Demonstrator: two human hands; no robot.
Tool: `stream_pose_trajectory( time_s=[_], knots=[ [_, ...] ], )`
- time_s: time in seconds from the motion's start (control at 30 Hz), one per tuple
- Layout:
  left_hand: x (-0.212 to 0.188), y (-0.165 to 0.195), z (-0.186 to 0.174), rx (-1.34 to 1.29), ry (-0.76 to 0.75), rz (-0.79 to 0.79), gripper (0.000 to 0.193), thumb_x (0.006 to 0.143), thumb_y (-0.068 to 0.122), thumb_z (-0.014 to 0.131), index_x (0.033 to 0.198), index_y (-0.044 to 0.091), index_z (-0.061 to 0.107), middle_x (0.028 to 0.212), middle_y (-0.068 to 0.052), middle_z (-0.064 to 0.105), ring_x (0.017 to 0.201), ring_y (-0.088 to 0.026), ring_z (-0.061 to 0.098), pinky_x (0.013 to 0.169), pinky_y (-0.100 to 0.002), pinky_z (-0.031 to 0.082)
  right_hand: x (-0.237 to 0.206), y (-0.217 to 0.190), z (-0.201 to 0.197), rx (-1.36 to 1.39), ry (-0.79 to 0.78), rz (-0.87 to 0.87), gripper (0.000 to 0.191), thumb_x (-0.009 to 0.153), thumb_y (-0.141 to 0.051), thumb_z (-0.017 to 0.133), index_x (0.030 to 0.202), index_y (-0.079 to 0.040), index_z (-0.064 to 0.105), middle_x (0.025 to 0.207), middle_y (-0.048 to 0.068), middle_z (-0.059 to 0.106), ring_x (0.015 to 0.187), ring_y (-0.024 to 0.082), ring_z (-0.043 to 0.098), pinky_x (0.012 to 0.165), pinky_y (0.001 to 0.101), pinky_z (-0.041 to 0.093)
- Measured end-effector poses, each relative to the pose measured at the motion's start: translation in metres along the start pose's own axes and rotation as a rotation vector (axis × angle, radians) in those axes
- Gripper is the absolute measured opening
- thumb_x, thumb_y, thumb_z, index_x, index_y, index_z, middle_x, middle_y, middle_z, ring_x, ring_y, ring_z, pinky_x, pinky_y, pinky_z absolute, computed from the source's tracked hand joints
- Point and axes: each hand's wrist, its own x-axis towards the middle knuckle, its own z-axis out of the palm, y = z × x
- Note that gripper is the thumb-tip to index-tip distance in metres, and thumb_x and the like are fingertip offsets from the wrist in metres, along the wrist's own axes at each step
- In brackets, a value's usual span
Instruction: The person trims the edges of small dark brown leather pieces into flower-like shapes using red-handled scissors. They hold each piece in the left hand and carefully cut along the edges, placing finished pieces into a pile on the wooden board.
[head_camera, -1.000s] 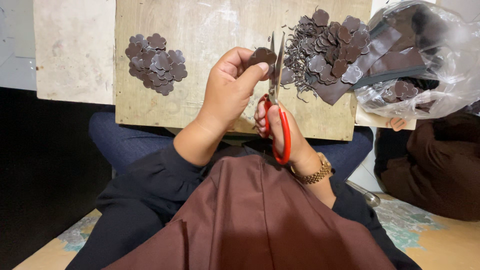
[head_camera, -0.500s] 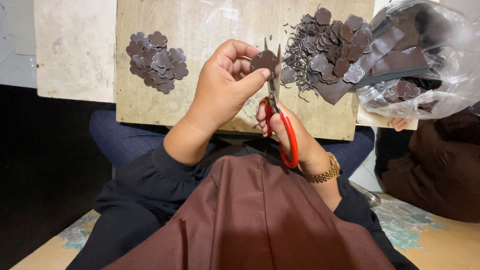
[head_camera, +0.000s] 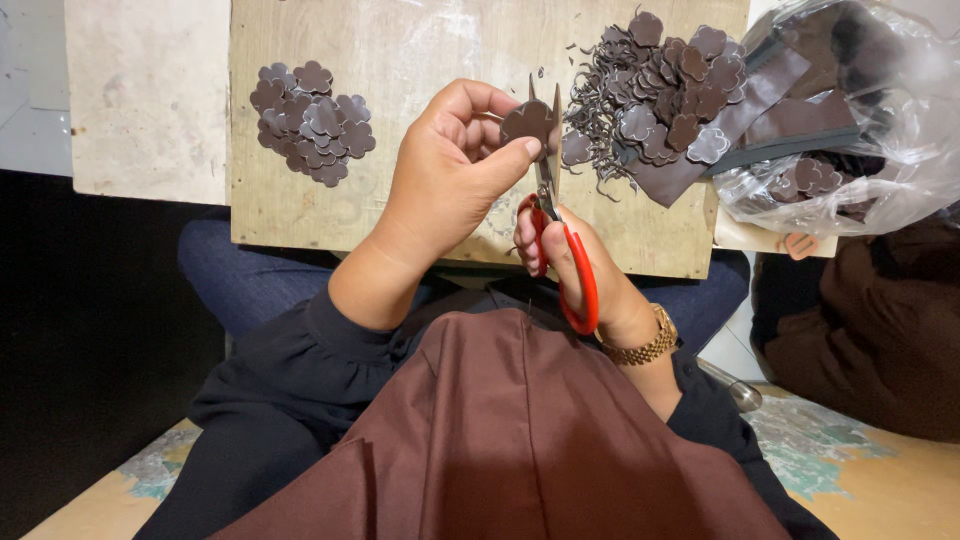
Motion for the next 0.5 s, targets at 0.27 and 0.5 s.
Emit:
stream_pose_trajectory(
  time_s=[0.27,0.5],
  knots=[
    [-0.001,0.006,-0.004,0.058,0.002,-0.013,0.032,0.096,0.0,0.072,0.123,0.001,0.054,0.093,-0.004,0.073,0.076,-0.002,0.062,0.066,-0.017,0.047,0.0,0.002,-0.003,0.07,-0.018,0.034,0.051,0.106,-0.059,0.049,0.102,-0.008,0.048,0.088,-0.003,0.041,0.075,0.008,0.036,0.066,0.0224,0.035],
    [-0.001,0.011,-0.005,0.059,-0.004,-0.01,0.038,0.095,0.0,0.072,0.127,0.002,0.051,0.092,-0.004,0.071,0.076,-0.002,0.06,0.066,-0.017,0.046,-0.001,0.0,-0.004,0.057,-0.022,0.048,0.053,0.104,-0.061,0.05,0.102,-0.008,0.048,0.087,-0.003,0.041,0.073,0.008,0.036,0.064,0.0221,0.034]
  ],
)
